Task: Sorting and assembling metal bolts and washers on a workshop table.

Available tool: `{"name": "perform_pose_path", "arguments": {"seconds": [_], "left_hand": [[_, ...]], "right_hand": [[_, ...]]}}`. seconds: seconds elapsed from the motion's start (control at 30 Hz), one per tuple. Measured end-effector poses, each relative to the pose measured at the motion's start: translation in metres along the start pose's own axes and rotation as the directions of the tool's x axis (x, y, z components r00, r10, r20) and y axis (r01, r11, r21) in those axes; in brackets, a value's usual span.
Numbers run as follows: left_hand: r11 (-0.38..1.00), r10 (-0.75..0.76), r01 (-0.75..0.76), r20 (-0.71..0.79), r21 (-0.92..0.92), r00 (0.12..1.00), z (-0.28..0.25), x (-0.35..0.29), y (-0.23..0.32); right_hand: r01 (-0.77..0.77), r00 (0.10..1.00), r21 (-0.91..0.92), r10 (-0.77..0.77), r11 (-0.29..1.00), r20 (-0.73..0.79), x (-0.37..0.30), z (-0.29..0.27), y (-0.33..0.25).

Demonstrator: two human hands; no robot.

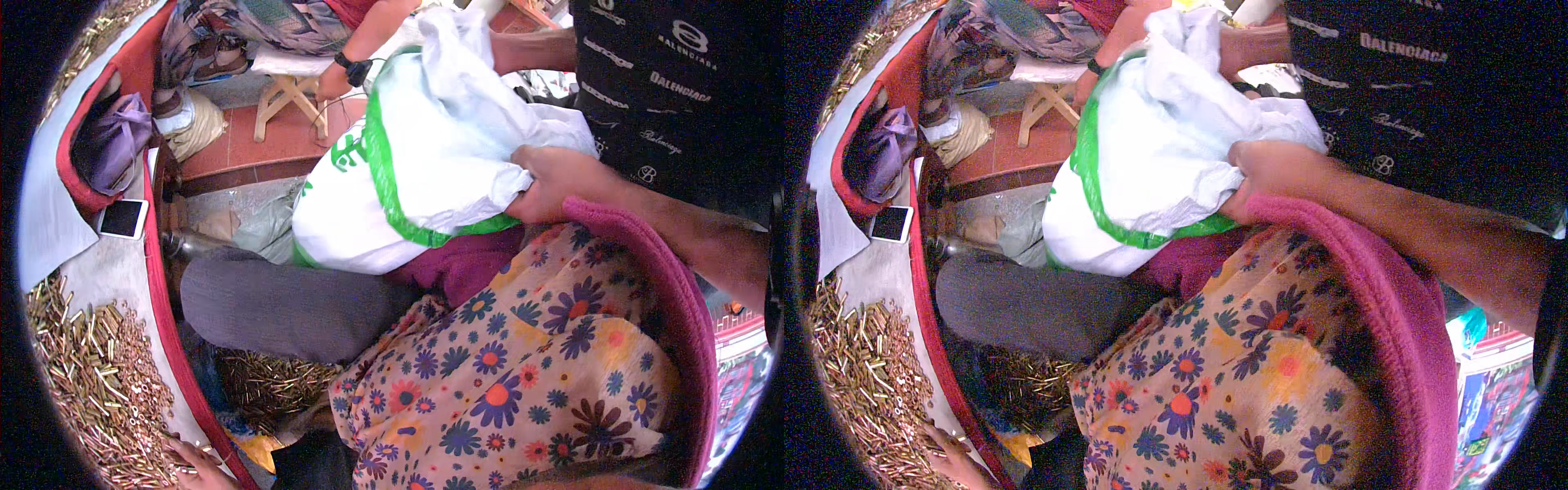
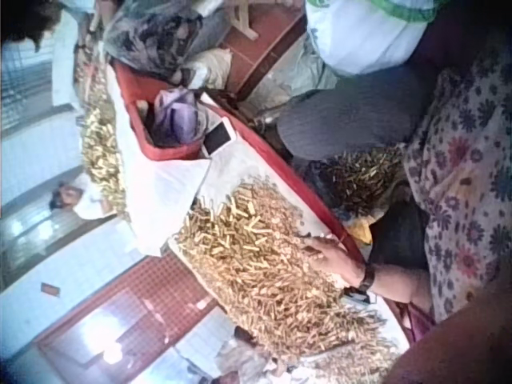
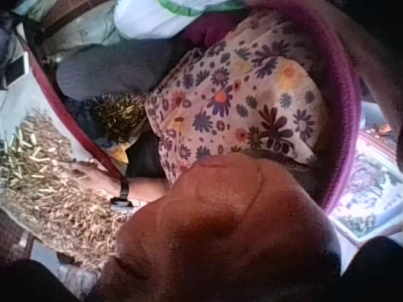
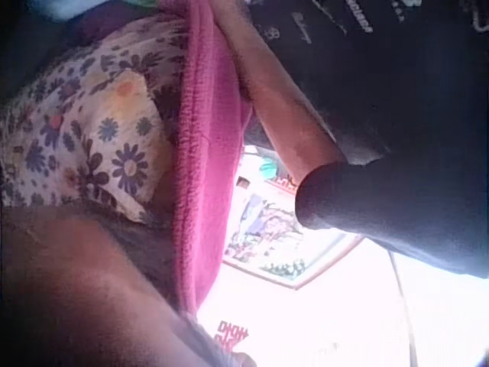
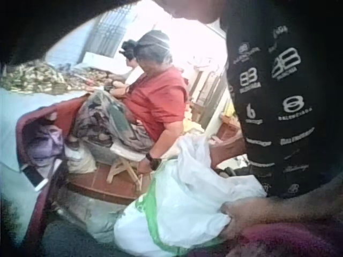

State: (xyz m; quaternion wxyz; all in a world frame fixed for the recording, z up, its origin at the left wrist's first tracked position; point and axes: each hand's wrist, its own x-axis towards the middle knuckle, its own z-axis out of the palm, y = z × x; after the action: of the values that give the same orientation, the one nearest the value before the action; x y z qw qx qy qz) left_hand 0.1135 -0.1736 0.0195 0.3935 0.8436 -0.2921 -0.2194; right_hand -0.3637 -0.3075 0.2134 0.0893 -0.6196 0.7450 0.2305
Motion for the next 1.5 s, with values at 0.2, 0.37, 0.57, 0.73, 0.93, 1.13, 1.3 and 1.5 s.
{"name": "perform_pose_path", "arguments": {"seconds": [0.2,0.37,0.57,0.73,0.93,1.13,1.3,1.5], "left_hand": [[1.000,-0.013,0.013,-0.036,0.018,0.999,-0.008,0.023,-0.045],[0.998,0.052,-0.052,0.012,-0.037,0.999,0.006,0.027,-0.054],[0.908,0.243,-0.275,0.136,0.316,0.960,0.048,-0.013,0.018],[0.974,0.087,-0.133,0.239,0.185,0.967,0.070,0.005,0.032],[0.995,-0.018,0.049,0.327,-0.086,0.945,0.102,0.022,0.011],[0.977,-0.041,0.089,0.238,-0.193,0.970,0.116,0.014,0.023],[0.962,-0.146,0.215,0.347,-0.169,0.926,0.109,0.004,0.008],[0.978,-0.111,0.157,0.290,-0.140,0.950,0.118,-0.017,0.020]], "right_hand": [[-0.163,0.986,0.048,0.160,0.986,0.055,-0.021,0.006,0.018],[-0.194,0.979,0.192,0.177,0.962,0.103,-0.020,0.040,0.058],[0.610,0.781,-0.585,-0.529,0.534,0.331,0.016,0.063,0.160],[0.269,0.851,-0.479,0.027,0.836,0.524,0.021,0.006,0.120],[-0.105,0.822,-0.313,0.259,0.944,0.507,0.049,0.025,0.163],[0.389,0.718,-0.335,-0.054,0.858,0.694,0.150,0.057,0.318],[0.649,0.688,-0.506,-0.155,0.568,0.708,0.247,0.131,0.371],[0.459,0.865,-0.168,-0.396,0.872,0.307,0.306,0.121,0.310]]}}
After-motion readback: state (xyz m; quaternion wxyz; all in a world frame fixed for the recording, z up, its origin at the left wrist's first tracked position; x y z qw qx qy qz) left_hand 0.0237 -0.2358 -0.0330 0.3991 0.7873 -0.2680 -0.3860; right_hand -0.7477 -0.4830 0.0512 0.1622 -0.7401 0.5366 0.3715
